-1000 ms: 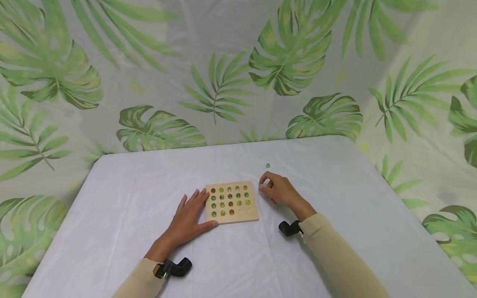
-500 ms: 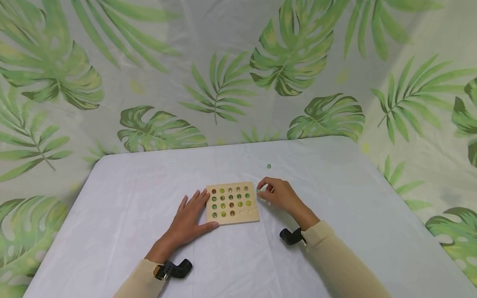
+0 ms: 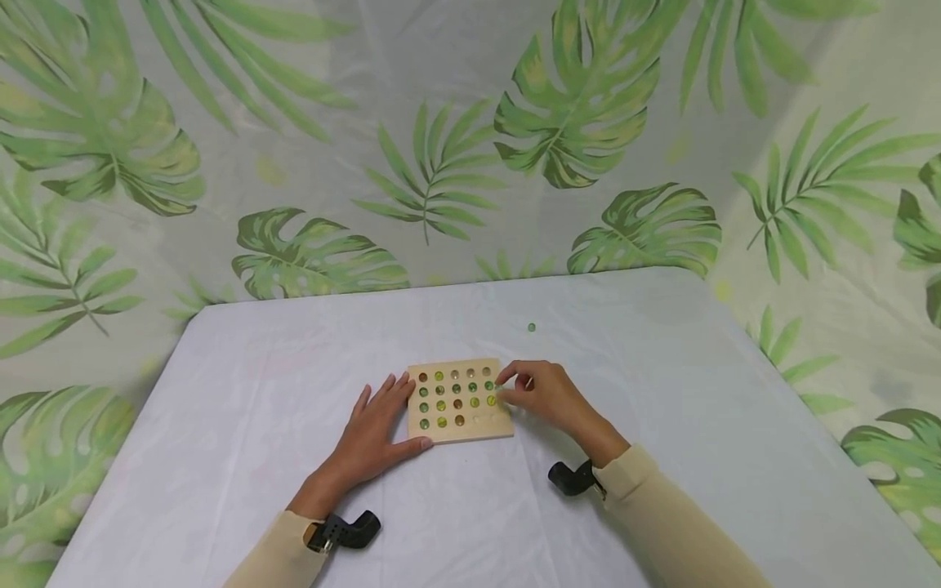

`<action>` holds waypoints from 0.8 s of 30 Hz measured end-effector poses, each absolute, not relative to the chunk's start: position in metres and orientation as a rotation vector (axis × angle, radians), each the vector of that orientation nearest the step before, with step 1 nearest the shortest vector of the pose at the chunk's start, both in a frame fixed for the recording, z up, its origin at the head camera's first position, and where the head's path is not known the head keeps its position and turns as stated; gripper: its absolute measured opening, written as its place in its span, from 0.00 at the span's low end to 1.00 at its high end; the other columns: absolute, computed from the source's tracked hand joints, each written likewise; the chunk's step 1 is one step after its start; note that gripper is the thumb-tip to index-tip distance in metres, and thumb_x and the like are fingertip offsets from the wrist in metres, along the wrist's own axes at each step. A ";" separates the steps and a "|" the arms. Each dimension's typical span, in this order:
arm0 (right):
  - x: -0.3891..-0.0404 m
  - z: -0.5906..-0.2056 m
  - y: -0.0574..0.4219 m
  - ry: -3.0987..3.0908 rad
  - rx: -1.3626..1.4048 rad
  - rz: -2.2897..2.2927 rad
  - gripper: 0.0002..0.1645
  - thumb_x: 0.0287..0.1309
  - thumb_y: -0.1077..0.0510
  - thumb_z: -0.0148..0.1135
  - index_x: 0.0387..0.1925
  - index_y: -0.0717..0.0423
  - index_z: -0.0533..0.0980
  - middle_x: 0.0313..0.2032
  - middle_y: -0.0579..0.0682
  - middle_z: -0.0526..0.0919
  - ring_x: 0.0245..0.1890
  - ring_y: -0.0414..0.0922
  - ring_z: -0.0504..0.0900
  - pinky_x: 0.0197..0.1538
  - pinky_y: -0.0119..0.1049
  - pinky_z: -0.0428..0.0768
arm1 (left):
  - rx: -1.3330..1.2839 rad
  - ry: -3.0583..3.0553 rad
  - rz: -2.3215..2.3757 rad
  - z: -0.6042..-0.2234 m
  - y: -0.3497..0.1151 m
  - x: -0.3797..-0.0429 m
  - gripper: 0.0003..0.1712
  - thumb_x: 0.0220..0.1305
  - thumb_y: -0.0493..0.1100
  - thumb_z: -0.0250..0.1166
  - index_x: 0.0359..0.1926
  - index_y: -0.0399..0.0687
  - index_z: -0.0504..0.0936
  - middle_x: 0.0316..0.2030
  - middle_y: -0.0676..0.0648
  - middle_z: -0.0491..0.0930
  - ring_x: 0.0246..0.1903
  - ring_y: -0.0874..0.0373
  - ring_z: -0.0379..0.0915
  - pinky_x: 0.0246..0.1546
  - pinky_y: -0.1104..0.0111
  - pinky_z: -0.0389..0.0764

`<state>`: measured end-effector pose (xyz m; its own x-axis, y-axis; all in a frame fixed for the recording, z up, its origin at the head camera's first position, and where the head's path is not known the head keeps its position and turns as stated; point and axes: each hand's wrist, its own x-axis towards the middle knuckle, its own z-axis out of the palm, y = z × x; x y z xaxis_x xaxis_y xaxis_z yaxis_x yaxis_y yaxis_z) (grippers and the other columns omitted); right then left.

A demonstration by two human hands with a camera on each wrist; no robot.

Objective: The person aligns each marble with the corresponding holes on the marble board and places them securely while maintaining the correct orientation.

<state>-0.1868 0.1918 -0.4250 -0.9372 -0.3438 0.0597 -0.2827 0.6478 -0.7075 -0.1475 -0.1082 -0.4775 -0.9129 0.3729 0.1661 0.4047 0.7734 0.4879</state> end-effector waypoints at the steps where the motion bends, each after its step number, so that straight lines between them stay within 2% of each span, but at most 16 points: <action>1: -0.186 -0.425 0.191 2.772 -0.535 -1.178 0.07 0.55 0.53 0.70 0.36 0.46 0.83 0.23 0.45 0.76 0.24 0.42 0.72 0.24 0.32 0.71 | -0.636 -2.901 -0.820 -0.477 -0.108 -0.148 0.55 0.56 0.69 0.63 0.74 0.44 0.55 0.74 0.47 0.51 0.74 0.50 0.41 0.72 0.53 0.34; 9: -0.181 -0.427 0.184 2.728 -0.573 -1.201 0.06 0.56 0.55 0.69 0.37 0.47 0.83 0.23 0.44 0.75 0.21 0.42 0.72 0.21 0.32 0.70 | -0.639 -2.894 -0.822 -0.478 -0.109 -0.147 0.55 0.55 0.69 0.64 0.74 0.44 0.55 0.74 0.47 0.51 0.74 0.50 0.41 0.72 0.52 0.35; 18: -0.177 -0.430 0.176 2.730 -0.613 -1.173 0.07 0.53 0.56 0.71 0.36 0.48 0.85 0.23 0.41 0.76 0.24 0.41 0.74 0.27 0.32 0.72 | -0.640 -2.883 -0.811 -0.477 -0.109 -0.148 0.55 0.55 0.69 0.64 0.74 0.44 0.56 0.74 0.46 0.52 0.74 0.50 0.42 0.72 0.52 0.35; 24: -0.177 -0.433 0.175 2.714 -0.631 -1.170 0.08 0.53 0.57 0.71 0.37 0.48 0.85 0.22 0.41 0.76 0.23 0.40 0.73 0.26 0.30 0.72 | -0.632 -2.896 -0.811 -0.478 -0.108 -0.148 0.55 0.55 0.69 0.64 0.74 0.45 0.55 0.74 0.47 0.52 0.74 0.50 0.41 0.72 0.53 0.35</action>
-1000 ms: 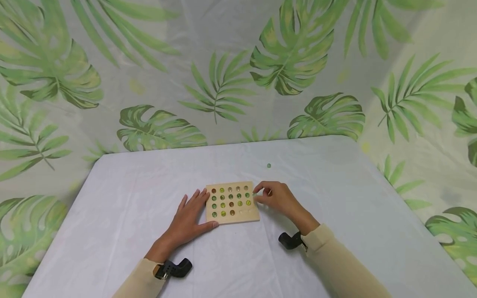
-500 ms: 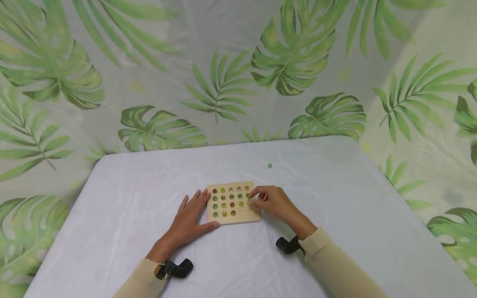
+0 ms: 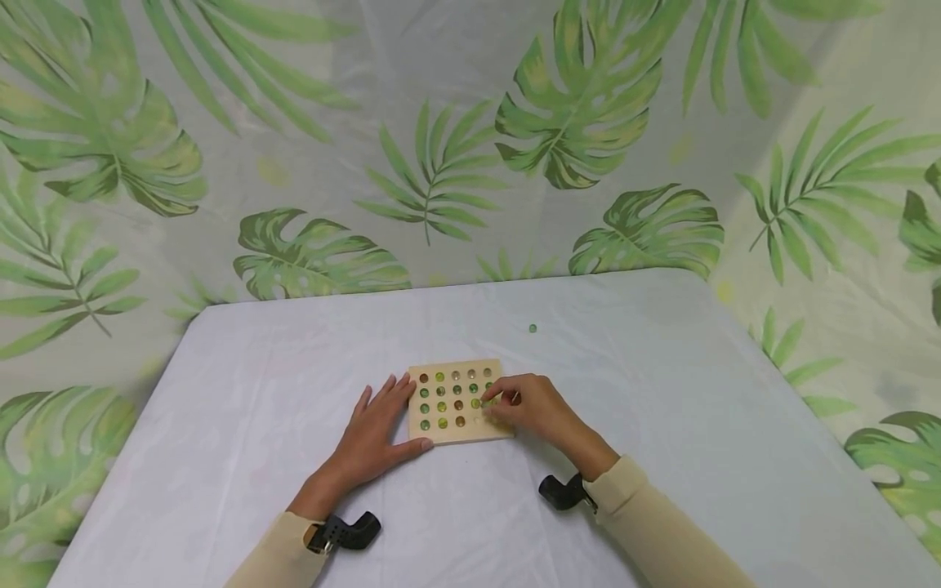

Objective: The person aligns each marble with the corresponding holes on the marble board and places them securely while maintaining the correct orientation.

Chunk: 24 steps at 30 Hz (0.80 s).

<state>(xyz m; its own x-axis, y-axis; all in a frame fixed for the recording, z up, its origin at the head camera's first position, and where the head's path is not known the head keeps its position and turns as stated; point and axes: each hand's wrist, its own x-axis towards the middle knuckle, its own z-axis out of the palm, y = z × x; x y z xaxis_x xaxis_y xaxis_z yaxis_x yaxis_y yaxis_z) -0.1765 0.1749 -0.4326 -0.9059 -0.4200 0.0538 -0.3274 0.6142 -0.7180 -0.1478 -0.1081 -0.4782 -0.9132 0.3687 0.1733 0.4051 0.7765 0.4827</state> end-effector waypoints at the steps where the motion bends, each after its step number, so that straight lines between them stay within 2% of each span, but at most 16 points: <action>1: -0.176 -0.433 0.174 2.714 -0.638 -1.168 0.08 0.53 0.57 0.71 0.37 0.48 0.85 0.22 0.41 0.76 0.23 0.39 0.73 0.26 0.30 0.72 | -0.630 -2.898 -0.812 -0.478 -0.108 -0.148 0.55 0.55 0.69 0.64 0.74 0.45 0.55 0.74 0.47 0.52 0.74 0.51 0.41 0.72 0.53 0.35; 8: -0.175 -0.435 0.169 2.701 -0.654 -1.161 0.09 0.53 0.57 0.71 0.37 0.50 0.86 0.23 0.39 0.77 0.25 0.38 0.73 0.29 0.29 0.74 | -0.629 -2.894 -0.801 -0.480 -0.108 -0.148 0.55 0.55 0.70 0.64 0.74 0.45 0.56 0.74 0.48 0.51 0.74 0.51 0.41 0.72 0.53 0.35; 24: -0.171 -0.442 0.165 2.685 -0.682 -1.126 0.09 0.53 0.53 0.71 0.37 0.48 0.85 0.22 0.39 0.77 0.24 0.37 0.72 0.27 0.30 0.72 | -0.635 -2.895 -0.805 -0.480 -0.108 -0.147 0.55 0.55 0.70 0.63 0.74 0.45 0.56 0.74 0.48 0.52 0.74 0.51 0.42 0.72 0.53 0.35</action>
